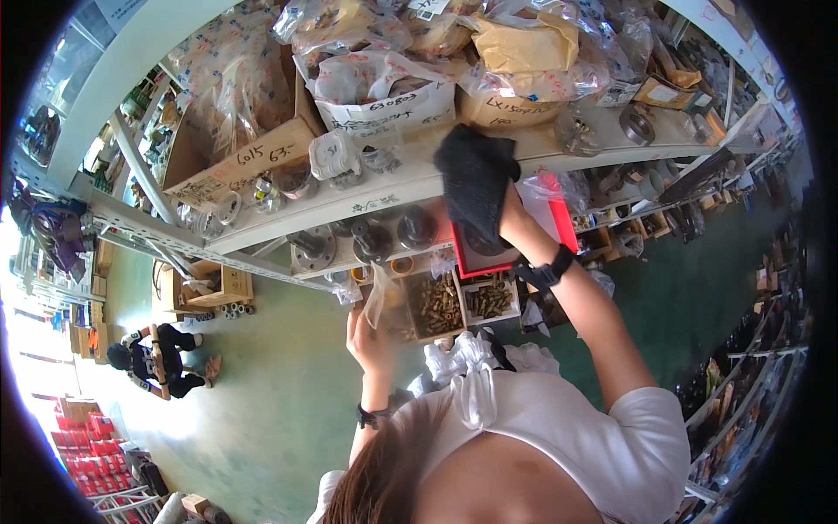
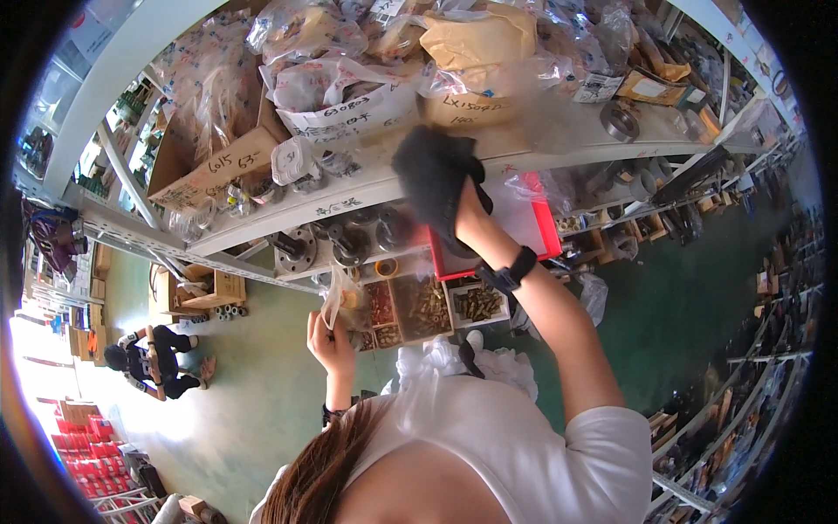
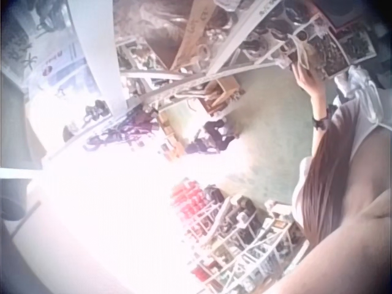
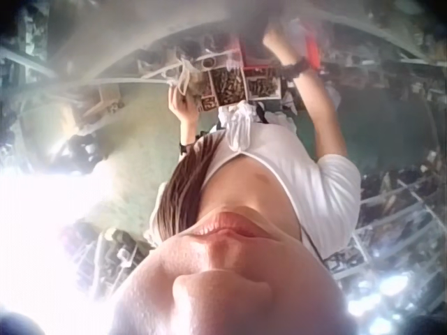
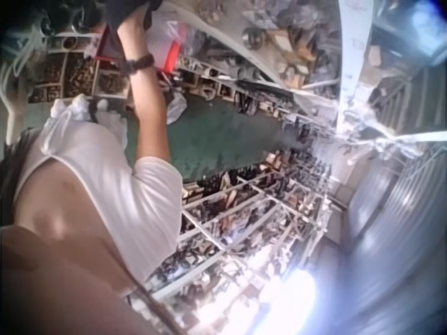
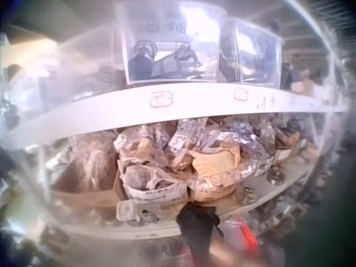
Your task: The person wipes a dark plastic component with a black cloth, then removes a metal gear from a container and places it onto a shelf.
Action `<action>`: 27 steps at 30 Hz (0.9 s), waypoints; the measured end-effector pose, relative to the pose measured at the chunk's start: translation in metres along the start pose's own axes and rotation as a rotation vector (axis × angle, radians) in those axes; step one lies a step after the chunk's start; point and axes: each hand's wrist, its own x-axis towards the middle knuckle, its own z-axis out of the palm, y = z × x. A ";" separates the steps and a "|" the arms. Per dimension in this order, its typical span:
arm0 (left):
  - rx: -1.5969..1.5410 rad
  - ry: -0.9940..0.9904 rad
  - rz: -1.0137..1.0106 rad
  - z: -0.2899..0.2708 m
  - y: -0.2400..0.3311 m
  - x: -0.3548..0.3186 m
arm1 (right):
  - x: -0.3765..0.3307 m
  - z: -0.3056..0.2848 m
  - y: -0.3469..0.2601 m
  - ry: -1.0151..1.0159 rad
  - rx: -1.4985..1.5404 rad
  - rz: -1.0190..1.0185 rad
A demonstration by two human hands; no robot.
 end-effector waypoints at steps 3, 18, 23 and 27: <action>0.000 -0.013 0.018 0.002 -0.006 0.001 | 0.034 0.009 -0.002 0.150 0.287 0.067; -0.066 -0.017 0.060 0.010 -0.012 0.034 | 0.027 -0.021 -0.003 0.020 0.261 0.016; -0.089 -0.040 0.067 0.016 -0.002 0.031 | 0.050 0.032 -0.009 0.207 0.858 0.169; -0.117 -0.059 0.082 0.018 -0.005 0.035 | 0.049 0.022 -0.024 0.182 0.955 0.410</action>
